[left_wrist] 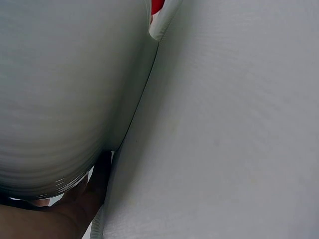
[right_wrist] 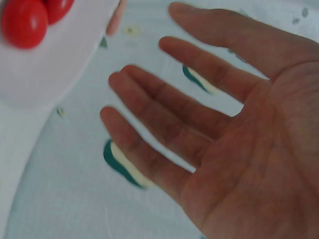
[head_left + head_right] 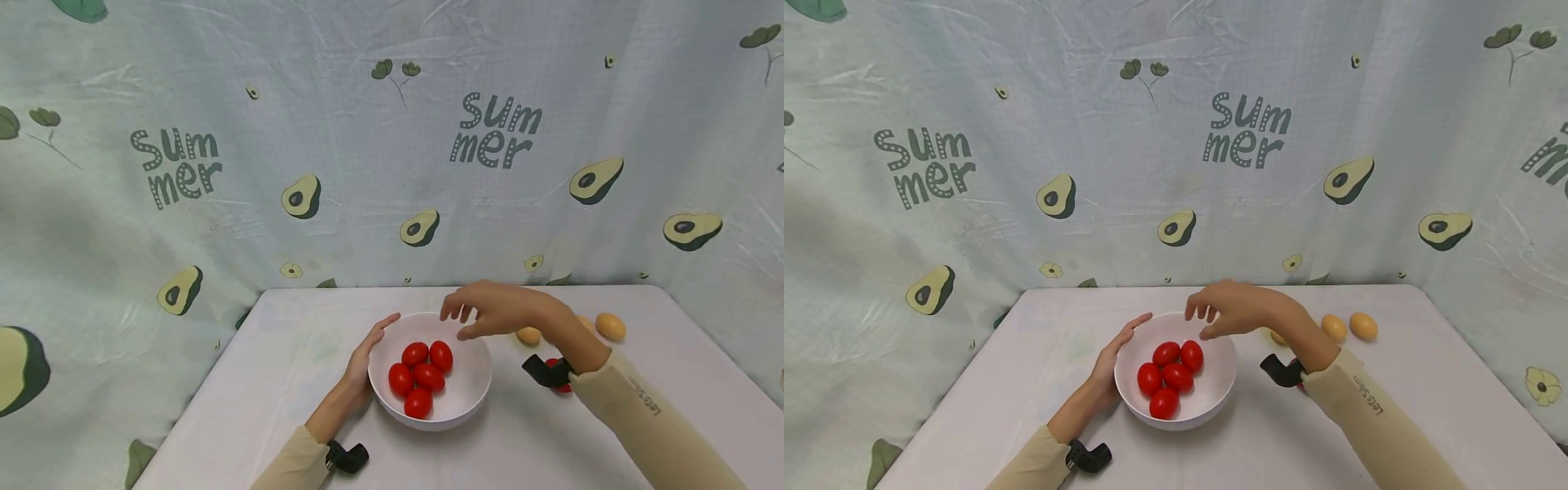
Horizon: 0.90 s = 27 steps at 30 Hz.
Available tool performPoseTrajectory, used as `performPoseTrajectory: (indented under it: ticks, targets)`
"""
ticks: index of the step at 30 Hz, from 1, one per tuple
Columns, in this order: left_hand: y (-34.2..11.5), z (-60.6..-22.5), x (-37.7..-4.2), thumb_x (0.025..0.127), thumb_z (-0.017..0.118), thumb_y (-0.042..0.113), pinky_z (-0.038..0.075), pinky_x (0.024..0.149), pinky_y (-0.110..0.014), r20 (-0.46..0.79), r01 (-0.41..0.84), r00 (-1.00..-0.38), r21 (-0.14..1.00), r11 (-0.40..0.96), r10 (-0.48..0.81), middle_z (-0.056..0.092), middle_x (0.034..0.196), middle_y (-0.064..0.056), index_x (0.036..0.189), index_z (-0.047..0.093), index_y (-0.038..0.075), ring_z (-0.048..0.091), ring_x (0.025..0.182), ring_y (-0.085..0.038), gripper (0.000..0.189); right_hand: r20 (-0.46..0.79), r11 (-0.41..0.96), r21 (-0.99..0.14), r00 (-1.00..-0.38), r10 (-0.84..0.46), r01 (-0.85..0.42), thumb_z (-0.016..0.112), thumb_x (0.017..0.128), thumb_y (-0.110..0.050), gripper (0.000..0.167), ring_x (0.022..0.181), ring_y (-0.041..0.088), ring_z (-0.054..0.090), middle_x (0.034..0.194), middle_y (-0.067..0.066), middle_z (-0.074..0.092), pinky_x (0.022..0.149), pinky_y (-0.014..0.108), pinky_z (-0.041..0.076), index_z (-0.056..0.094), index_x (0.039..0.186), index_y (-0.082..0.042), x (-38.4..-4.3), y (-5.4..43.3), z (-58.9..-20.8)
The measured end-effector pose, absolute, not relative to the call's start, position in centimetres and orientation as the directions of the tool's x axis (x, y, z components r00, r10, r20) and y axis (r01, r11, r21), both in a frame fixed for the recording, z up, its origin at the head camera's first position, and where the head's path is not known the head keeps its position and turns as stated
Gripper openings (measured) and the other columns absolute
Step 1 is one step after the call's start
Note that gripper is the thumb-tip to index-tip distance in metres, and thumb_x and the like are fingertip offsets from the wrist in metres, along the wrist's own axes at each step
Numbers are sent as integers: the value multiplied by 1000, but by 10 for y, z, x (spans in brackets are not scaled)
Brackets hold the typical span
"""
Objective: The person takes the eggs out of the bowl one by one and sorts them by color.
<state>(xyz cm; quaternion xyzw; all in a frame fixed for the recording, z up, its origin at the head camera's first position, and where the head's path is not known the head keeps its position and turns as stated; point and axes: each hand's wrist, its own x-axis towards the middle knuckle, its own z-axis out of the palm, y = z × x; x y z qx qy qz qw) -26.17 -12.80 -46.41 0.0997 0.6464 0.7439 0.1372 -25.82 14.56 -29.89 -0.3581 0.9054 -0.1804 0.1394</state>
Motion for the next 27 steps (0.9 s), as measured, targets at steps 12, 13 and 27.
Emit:
performPoseTrajectory:
  ticks: [12,13,27]
  targets:
    - [-127,-462,-263,109,29,34,16,131,-56,-37,-90,-946,984,-153,322,27,172,-2,157,43,26,20,160,-32,51,-327,666,-509,-593,-736,-546,75,92,-16,31,97,16,69,116,5,71,83,33,64,70,122,-19,-281,63,-330]
    - [-127,-462,-263,109,29,34,15,131,-56,-39,-94,-946,983,-157,322,29,171,-1,157,43,27,21,160,-31,51,-349,677,-507,-592,-727,-533,76,91,-16,32,95,15,68,115,3,71,83,33,64,69,122,-20,-282,59,-332]
    - [-126,-463,-265,109,29,35,14,131,-58,-21,-80,-939,984,-158,343,31,169,-7,160,38,24,26,157,-32,53,-464,745,-348,-586,-664,-569,85,82,-21,37,91,12,65,104,-7,69,81,34,64,72,116,-28,-285,28,-353]
